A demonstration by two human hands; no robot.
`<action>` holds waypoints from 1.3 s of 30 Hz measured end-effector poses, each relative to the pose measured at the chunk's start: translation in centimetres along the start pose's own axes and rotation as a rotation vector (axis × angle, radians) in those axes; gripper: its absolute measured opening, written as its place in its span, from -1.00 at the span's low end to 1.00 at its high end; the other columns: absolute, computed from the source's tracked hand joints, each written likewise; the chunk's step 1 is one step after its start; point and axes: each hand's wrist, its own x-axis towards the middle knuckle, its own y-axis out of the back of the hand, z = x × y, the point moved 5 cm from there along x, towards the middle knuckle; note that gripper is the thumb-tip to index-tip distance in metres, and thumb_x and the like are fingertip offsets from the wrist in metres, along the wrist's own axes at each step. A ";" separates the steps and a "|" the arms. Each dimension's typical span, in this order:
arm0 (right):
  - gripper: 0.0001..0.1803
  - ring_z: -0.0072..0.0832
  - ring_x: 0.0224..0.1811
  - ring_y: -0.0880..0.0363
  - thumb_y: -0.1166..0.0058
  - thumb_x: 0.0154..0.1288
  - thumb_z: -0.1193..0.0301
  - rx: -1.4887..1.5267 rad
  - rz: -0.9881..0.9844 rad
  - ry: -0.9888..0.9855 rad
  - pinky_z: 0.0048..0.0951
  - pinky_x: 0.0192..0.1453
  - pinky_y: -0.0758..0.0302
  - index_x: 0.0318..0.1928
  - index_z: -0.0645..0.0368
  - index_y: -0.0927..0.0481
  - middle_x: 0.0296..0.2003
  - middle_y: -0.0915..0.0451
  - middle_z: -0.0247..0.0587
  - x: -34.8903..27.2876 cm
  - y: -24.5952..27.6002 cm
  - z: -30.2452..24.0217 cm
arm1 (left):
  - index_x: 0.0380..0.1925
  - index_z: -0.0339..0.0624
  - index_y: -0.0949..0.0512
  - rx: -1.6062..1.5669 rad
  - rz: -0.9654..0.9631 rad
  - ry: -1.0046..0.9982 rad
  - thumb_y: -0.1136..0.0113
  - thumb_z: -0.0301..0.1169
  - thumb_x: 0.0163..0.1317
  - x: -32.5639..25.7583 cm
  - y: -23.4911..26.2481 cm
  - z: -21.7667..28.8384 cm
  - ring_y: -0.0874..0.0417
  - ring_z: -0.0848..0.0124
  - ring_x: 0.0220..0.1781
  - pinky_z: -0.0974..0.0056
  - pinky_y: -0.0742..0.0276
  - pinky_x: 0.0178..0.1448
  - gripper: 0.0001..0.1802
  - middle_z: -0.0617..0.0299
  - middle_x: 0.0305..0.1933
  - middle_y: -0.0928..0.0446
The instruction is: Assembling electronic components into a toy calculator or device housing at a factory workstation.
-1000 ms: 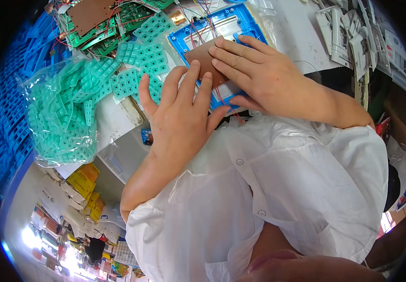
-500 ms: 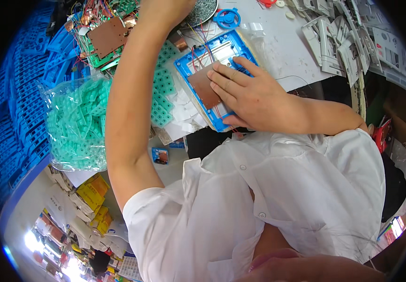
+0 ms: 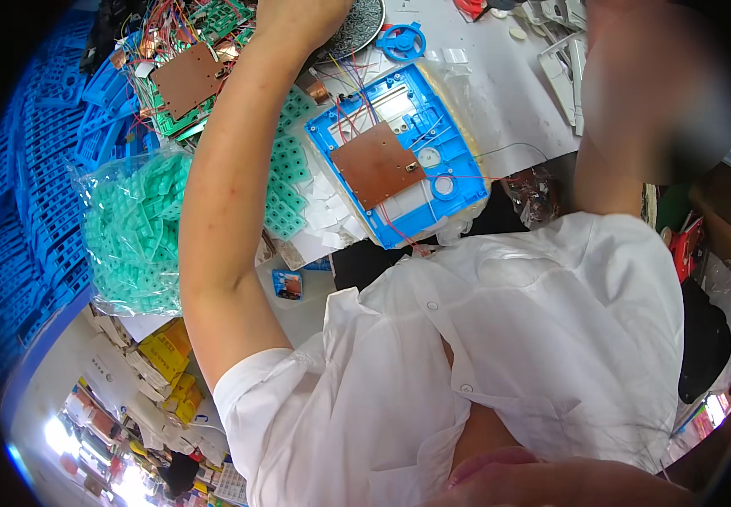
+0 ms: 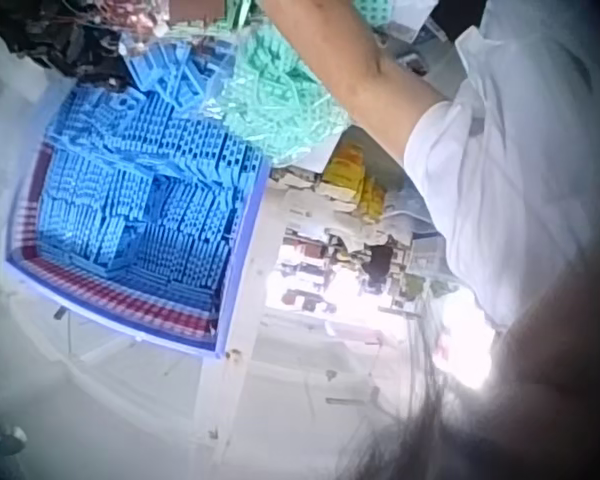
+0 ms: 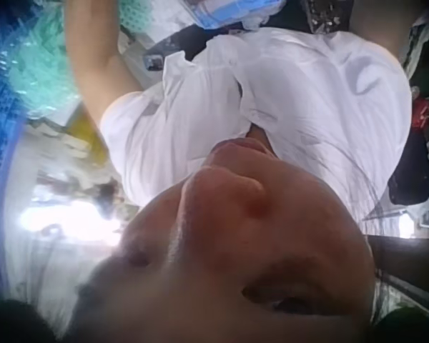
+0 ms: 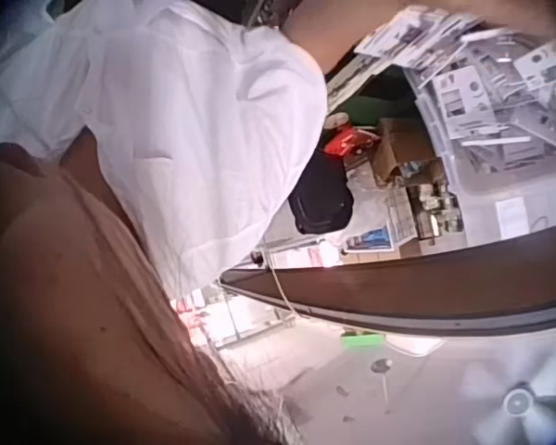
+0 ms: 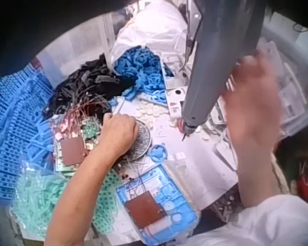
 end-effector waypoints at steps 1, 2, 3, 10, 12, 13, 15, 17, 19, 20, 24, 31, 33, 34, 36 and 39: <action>-0.49 -0.20 -0.19 -0.72 -0.30 0.36 0.24 0.101 -0.044 -0.073 -0.19 -0.12 -0.61 0.16 0.28 -0.47 -0.25 -0.71 -0.04 1.3 -1.0 0.5 | -0.49 -0.17 -0.69 0.023 -0.042 -0.001 -0.14 -0.22 0.35 -0.1 0.4 -0.2 -0.68 0.01 -0.24 -0.10 -0.37 0.00 -0.67 0.01 -0.41 -0.67; -0.48 -0.17 -0.19 -0.73 -0.30 0.34 0.26 0.177 -0.086 -0.152 -0.18 -0.12 -0.62 0.16 0.31 -0.46 -0.25 -0.71 0.00 2.1 -1.6 0.9 | -0.50 -0.18 -0.68 -0.062 -0.040 0.029 -0.15 -0.21 0.35 0.3 1.1 0.0 -0.68 0.00 -0.27 -0.10 -0.38 0.01 -0.66 0.00 -0.42 -0.67; -0.48 -0.14 -0.19 -0.74 -0.30 0.33 0.29 0.256 -0.129 -0.232 -0.16 -0.13 -0.63 0.15 0.34 -0.45 -0.26 -0.71 0.04 2.6 -2.2 1.3 | -0.51 -0.19 -0.68 -0.146 -0.039 0.060 -0.17 -0.20 0.35 0.4 2.1 0.1 -0.67 -0.02 -0.30 -0.09 -0.38 0.02 -0.65 -0.01 -0.43 -0.67; -0.45 -0.20 -0.28 -0.74 -0.29 0.33 0.30 0.590 -0.360 -0.598 -0.26 -0.16 -0.67 0.16 0.43 -0.43 -0.37 -0.68 -0.02 -0.4 -5.4 3.9 | -0.36 -0.20 -0.65 -0.974 -0.183 0.061 -0.36 -0.49 0.21 -8.7 11.0 3.9 -0.64 0.22 -0.30 0.22 -0.52 -0.13 -0.94 0.19 -0.30 -0.65; -0.46 -0.26 -0.41 -0.69 -0.29 0.37 0.30 0.716 -0.400 -0.626 -0.29 -0.23 -0.66 0.16 0.45 -0.43 -0.49 -0.62 -0.09 -1.5 -6.0 3.1 | -0.35 -0.13 -0.66 -0.915 -0.130 0.025 -0.41 -0.50 0.15 -11.7 12.7 6.6 -0.63 0.28 -0.28 0.17 -0.43 -0.02 -0.90 0.23 -0.31 -0.64; -0.47 -0.29 -0.44 -0.66 -0.28 0.39 0.29 0.995 -0.421 -0.542 -0.31 -0.25 -0.64 0.15 0.45 -0.43 -0.52 -0.60 -0.12 -3.2 -6.8 3.7 | -0.34 -0.10 -0.67 -0.817 -0.085 0.063 -0.43 -0.49 0.13 -13.5 13.3 8.0 -0.64 0.29 -0.28 0.13 -0.39 0.05 -0.89 0.25 -0.30 -0.65; -0.48 -0.38 -0.52 -0.54 -0.26 0.45 0.28 1.150 -0.398 -0.363 -0.34 -0.34 -0.54 0.15 0.47 -0.43 -0.53 -0.56 -0.14 -3.3 -8.7 1.1 | -0.32 -0.04 -0.69 -0.749 0.042 0.118 -0.46 -0.46 0.11 -16.1 12.7 9.6 -0.65 0.33 -0.25 0.08 -0.30 0.14 -0.85 0.29 -0.27 -0.66; -0.48 -0.44 -0.56 -0.45 -0.26 0.48 0.26 1.254 -0.306 -0.292 -0.36 -0.39 -0.45 0.15 0.48 -0.43 -0.52 -0.54 -0.14 -4.5 -10.2 -1.0 | -0.27 -0.01 -0.70 -0.759 0.191 0.180 -0.49 -0.44 0.09 -18.2 11.8 10.5 -0.65 0.38 -0.21 0.07 -0.20 0.19 -0.81 0.34 -0.24 -0.65; -0.52 -0.49 -0.55 -0.43 -0.28 0.45 0.26 1.195 -0.342 -0.336 -0.37 -0.39 -0.42 0.14 0.37 -0.44 -0.50 -0.54 -0.21 -4.5 -11.0 -2.2 | -0.27 -0.02 -0.71 -0.775 0.293 0.237 -0.49 -0.45 0.08 -18.9 11.6 11.0 -0.65 0.38 -0.22 0.08 -0.22 0.17 -0.80 0.35 -0.25 -0.65; -0.53 -0.52 -0.54 -0.42 -0.29 0.44 0.26 1.172 -0.374 -0.347 -0.37 -0.38 -0.41 0.13 0.31 -0.44 -0.49 -0.54 -0.24 -4.4 -11.4 -2.6 | -0.27 -0.02 -0.71 -0.771 0.341 0.267 -0.49 -0.45 0.07 -19.4 11.7 11.0 -0.65 0.38 -0.22 0.08 -0.22 0.15 -0.80 0.36 -0.25 -0.65; -0.59 -0.66 -0.51 -0.52 -0.31 0.41 0.07 0.868 -0.592 -0.418 -0.43 -0.26 -0.53 0.08 -0.11 -0.45 -0.50 -0.54 -0.58 -5.5 -10.2 -2.5 | -0.26 -0.02 -0.72 -0.819 0.363 0.290 -0.51 -0.45 0.05 -20.4 11.9 11.4 -0.63 0.38 -0.24 0.09 -0.22 0.14 -0.78 0.35 -0.25 -0.65; -0.58 -0.66 -0.50 -0.53 -0.29 0.43 0.05 0.891 -0.602 -0.429 -0.43 -0.26 -0.53 0.11 -0.12 -0.45 -0.48 -0.54 -0.59 -6.0 -10.7 -2.2 | -0.27 -0.04 -0.71 -0.922 0.460 0.313 -0.51 -0.46 0.05 -20.4 11.2 11.5 -0.59 0.37 -0.27 0.10 -0.22 0.10 -0.78 0.34 -0.29 -0.64; -0.59 -0.67 -0.50 -0.52 -0.27 0.44 0.04 0.890 -0.593 -0.430 -0.44 -0.27 -0.52 0.11 -0.11 -0.45 -0.49 -0.53 -0.59 -6.1 -11.0 -2.1 | -0.28 -0.05 -0.71 -0.924 0.470 0.328 -0.51 -0.46 0.06 -20.6 11.4 11.6 -0.61 0.37 -0.26 0.10 -0.22 0.12 -0.79 0.33 -0.28 -0.65; -0.59 -0.67 -0.51 -0.51 -0.26 0.45 0.04 0.884 -0.583 -0.431 -0.45 -0.28 -0.51 0.11 -0.10 -0.45 -0.50 -0.52 -0.59 -6.1 -11.1 -2.1 | -0.28 -0.05 -0.71 -0.917 0.470 0.335 -0.51 -0.46 0.06 -20.7 11.6 11.7 -0.62 0.37 -0.24 0.09 -0.23 0.15 -0.79 0.34 -0.28 -0.66; -0.60 -0.67 -0.52 -0.48 -0.23 0.47 0.03 0.858 -0.561 -0.438 -0.46 -0.30 -0.50 0.11 -0.09 -0.45 -0.51 -0.49 -0.58 -6.2 -11.4 -2.3 | -0.29 -0.05 -0.70 -0.880 0.458 0.350 -0.51 -0.45 0.06 -20.8 11.9 11.6 -0.66 0.36 -0.18 0.08 -0.22 0.22 -0.80 0.34 -0.28 -0.67; -0.60 -0.67 -0.53 -0.44 -0.21 0.49 0.03 0.825 -0.512 -0.441 -0.47 -0.33 -0.47 0.11 -0.05 -0.44 -0.53 -0.46 -0.56 -6.9 -11.6 -1.8 | -0.31 -0.04 -0.69 -0.746 0.356 0.342 -0.50 -0.44 0.07 -20.7 12.3 9.9 -0.69 0.35 -0.05 0.02 -0.18 0.34 -0.82 0.38 -0.26 -0.68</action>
